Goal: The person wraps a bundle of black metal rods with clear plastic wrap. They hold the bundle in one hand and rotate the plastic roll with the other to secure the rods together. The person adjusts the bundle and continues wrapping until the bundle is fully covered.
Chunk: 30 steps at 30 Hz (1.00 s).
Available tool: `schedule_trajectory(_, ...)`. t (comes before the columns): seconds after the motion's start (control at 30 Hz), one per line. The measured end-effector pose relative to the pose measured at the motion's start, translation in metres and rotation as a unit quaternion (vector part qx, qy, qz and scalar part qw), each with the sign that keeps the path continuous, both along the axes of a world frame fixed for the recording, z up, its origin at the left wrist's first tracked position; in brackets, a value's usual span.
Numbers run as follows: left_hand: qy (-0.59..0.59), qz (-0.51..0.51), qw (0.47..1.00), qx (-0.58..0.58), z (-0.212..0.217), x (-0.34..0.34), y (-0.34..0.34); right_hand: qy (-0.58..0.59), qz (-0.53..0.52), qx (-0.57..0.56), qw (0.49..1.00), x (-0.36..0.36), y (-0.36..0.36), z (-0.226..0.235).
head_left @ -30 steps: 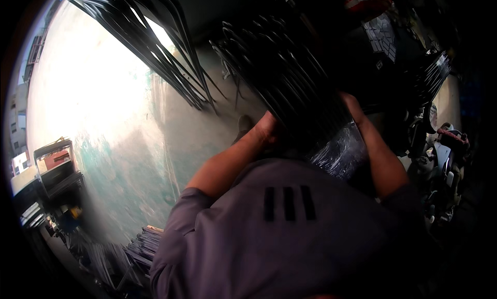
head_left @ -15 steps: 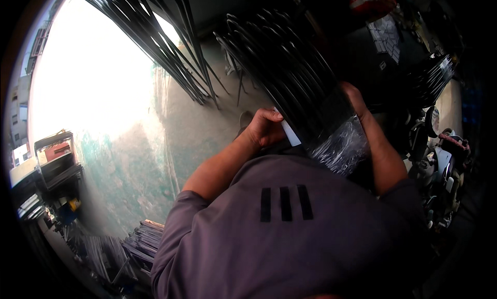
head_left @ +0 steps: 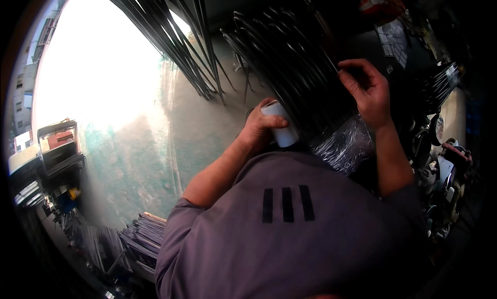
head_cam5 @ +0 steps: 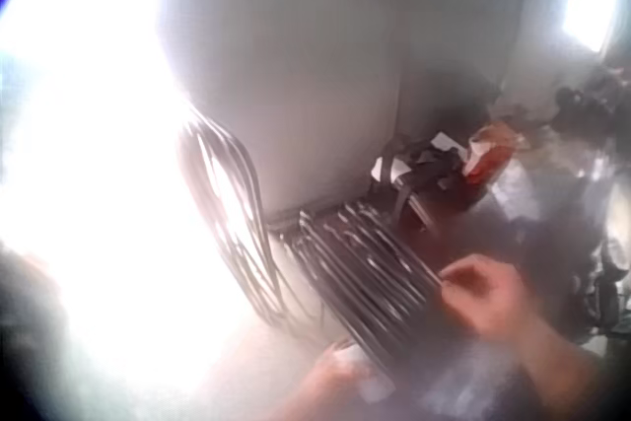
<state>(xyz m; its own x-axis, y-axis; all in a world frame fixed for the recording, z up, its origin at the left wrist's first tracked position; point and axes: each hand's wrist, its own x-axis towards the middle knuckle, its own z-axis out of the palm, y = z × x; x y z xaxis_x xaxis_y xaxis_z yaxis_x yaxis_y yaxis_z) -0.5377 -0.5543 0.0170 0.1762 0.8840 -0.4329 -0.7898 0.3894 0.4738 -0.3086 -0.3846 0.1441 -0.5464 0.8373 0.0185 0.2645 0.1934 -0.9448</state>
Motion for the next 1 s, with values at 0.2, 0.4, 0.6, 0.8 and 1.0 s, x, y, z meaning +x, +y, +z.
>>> schedule_trajectory(0.2, -0.066, -0.010, 0.998, -0.012, 0.045, -0.004, 0.002, -0.159, 0.309, 0.276, 0.896, -0.079, -0.030, 0.021)
schedule_trajectory(0.4, -0.003, 0.024, 1.000, 0.014, 0.030, -0.019, -0.023, -0.228, 0.329, 0.276, 0.874, -0.095, -0.040, 0.013)
schedule_trajectory(0.6, 0.148, 0.029, 0.987, 0.048, 0.066, -0.027, -0.037, -0.128, 0.352, 0.315, 0.872, -0.094, -0.048, 0.014)
schedule_trajectory(0.8, 0.275, 0.035, 0.954, 0.110, 0.078, -0.034, -0.046, -0.171, 0.387, 0.200, 0.884, -0.089, -0.061, 0.028)
schedule_trajectory(1.0, 0.237, 0.087, 0.958, 0.135, 0.093, -0.052, -0.044, -0.113, 0.343, 0.257, 0.897, -0.078, -0.060, 0.042)
